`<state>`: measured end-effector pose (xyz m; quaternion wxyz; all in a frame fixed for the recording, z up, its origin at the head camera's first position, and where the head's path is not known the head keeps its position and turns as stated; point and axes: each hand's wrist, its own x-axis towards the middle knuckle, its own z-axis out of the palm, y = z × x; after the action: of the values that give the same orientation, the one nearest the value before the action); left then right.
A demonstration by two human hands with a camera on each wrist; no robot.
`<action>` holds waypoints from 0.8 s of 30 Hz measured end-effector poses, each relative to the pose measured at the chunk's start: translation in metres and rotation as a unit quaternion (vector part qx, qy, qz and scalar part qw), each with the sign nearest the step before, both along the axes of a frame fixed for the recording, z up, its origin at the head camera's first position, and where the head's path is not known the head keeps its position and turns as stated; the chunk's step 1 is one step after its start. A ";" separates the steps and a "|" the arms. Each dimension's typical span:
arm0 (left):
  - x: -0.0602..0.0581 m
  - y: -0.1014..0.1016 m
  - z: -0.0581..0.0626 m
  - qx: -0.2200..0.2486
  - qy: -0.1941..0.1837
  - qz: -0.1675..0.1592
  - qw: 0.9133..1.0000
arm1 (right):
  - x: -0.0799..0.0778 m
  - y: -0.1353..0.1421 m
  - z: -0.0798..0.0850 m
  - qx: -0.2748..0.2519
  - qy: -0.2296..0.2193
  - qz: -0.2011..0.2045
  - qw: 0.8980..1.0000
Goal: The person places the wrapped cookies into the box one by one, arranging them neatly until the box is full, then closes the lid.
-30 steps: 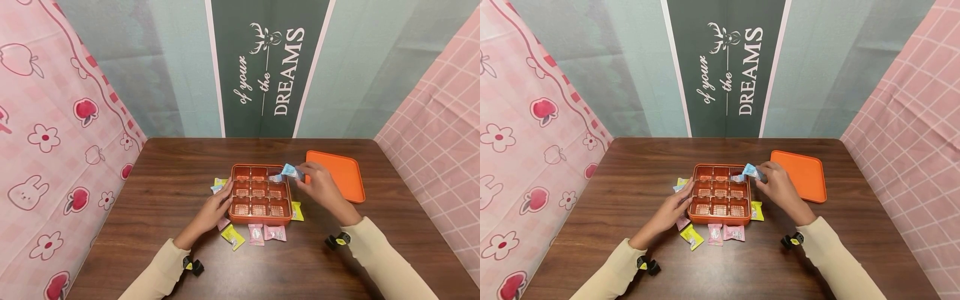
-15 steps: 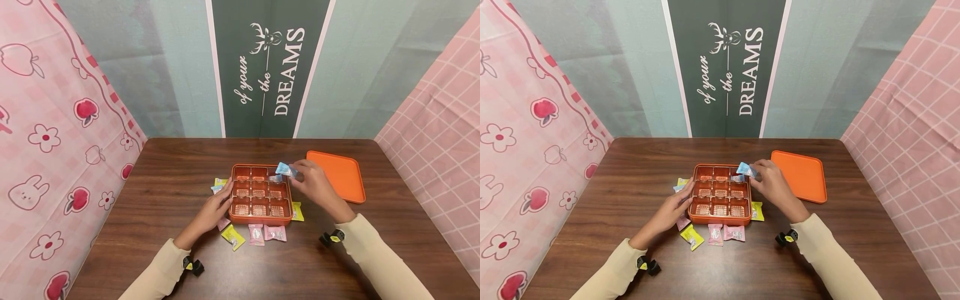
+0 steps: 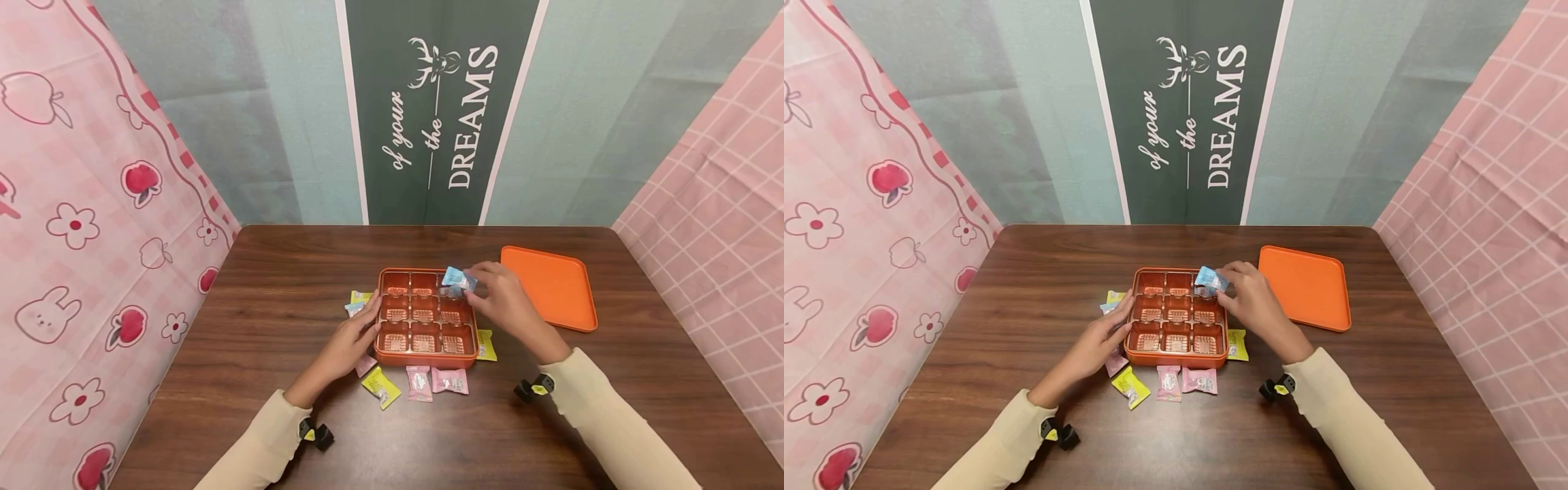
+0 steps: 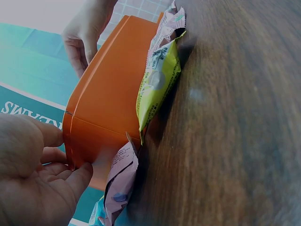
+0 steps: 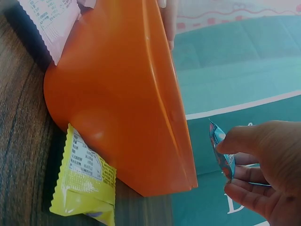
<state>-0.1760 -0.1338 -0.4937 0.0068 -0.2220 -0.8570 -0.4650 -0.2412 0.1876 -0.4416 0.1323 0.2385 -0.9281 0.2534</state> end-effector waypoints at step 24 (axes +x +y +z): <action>-0.001 -0.001 -0.001 0.004 0.000 -0.002 1.000 | -0.007 -0.019 0.002 0.029 -0.014 0.022 0.999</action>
<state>-0.1767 -0.1346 -0.4949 0.0072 -0.2238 -0.8546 -0.4685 -0.2483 0.1684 -0.4395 0.1065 0.2587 -0.9314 0.2330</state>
